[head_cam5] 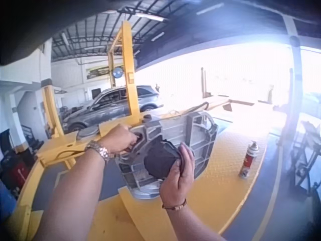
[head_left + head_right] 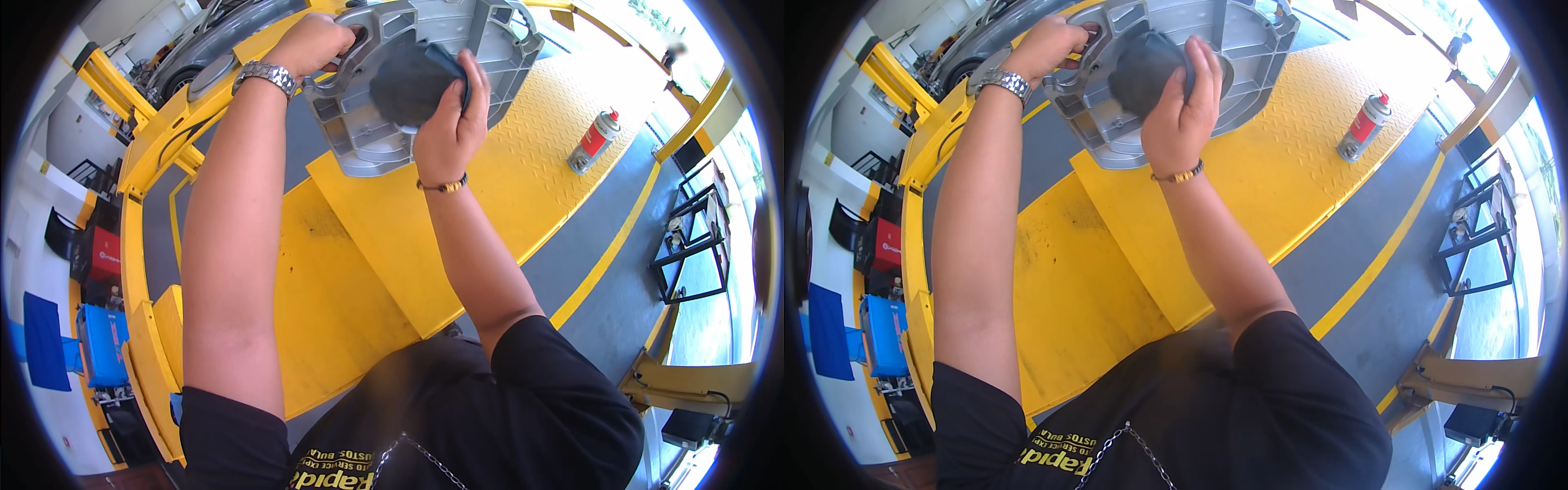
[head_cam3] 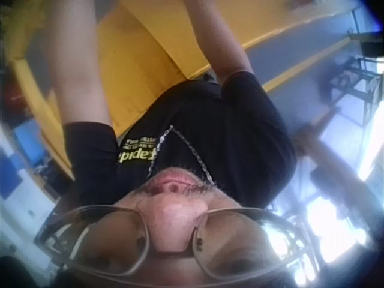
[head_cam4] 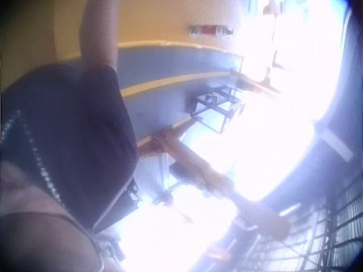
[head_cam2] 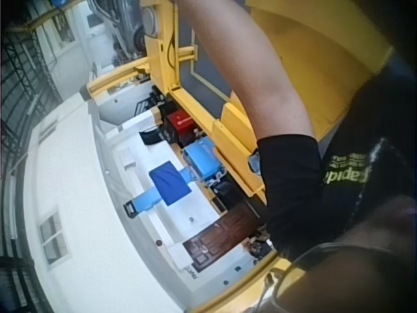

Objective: The person cleans a yellow metal platform and a gray circular turntable in a garage. They wipe the surfaces with a cloth, spray a cleaning agent, and wipe again. They also remove and clean the turntable separately before placing it back.

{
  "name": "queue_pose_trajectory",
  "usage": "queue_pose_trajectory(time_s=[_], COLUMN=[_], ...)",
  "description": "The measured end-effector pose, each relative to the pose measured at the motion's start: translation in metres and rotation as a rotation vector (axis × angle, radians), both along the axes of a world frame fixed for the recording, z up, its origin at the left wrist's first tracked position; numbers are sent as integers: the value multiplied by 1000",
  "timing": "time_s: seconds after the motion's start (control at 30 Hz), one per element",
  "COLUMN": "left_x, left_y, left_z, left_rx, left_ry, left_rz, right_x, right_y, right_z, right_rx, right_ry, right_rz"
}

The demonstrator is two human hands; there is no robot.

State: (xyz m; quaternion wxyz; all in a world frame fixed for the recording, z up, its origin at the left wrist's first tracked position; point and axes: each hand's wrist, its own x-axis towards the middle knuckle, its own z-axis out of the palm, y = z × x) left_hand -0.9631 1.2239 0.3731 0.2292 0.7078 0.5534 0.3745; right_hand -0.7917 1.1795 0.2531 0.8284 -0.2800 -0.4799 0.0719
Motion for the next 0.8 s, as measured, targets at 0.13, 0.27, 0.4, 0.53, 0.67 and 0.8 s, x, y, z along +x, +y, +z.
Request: queue_pose_trajectory(time_s=[0.13,0.27,0.4,0.53,0.67,0.8], left_x=[6,-4,15,27,55,76], left_y=[1,8,-9,-32,-61,-49], left_z=[4,1,0,8,28,35], left_rx=[48,53,246,178,-14,13], left_ry=[68,122,375,397,431,426], left_rz=[5,32,112,35,51,33], right_x=[-42,-70,-8,80,141,160], right_y=[15,-41,-99,-134,-149,-141], right_z=[-1,-60,-102,-142,-154,-156], right_rx=[95,-87,-991,-1200,-1250,-1037], right_ry=[-326,-689,-200,219,544,778], right_rz=[-216,255,828,1028,810,828])
